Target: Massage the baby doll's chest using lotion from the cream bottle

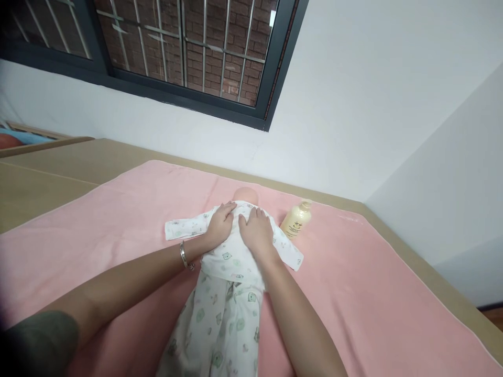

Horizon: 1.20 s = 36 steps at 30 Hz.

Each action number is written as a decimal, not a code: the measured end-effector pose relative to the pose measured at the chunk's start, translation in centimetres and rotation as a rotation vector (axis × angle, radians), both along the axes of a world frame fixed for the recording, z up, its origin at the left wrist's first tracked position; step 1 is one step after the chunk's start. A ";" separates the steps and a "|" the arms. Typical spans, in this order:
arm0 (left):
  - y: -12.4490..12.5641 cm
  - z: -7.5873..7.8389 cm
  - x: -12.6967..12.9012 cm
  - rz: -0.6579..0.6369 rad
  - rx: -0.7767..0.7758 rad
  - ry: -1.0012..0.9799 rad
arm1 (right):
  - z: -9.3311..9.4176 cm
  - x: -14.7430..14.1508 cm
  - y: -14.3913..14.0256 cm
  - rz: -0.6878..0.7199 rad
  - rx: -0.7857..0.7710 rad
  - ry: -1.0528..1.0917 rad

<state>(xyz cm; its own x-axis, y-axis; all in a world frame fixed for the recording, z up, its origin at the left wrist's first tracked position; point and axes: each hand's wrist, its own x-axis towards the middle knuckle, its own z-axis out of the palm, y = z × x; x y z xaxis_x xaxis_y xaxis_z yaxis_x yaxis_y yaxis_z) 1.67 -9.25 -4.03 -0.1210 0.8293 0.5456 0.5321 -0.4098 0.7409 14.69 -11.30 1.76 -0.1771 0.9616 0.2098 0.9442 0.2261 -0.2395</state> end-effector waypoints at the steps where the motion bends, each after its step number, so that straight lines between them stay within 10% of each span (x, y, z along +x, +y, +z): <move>1: 0.0 0.0 0.0 0.007 0.005 0.009 | 0.0 -0.3 -0.5 -0.005 0.011 -0.034; 7: 0.1 -0.1 -0.1 0.006 0.024 0.056 | -0.4 -0.9 -1.1 0.268 0.021 -0.046; 23: -0.6 0.6 0.1 0.119 -0.072 0.505 | -0.9 1.7 2.2 0.025 -0.062 0.030; 36: -0.4 1.6 -0.1 0.080 -0.107 0.513 | 1.0 0.0 -0.9 0.019 -0.017 -0.096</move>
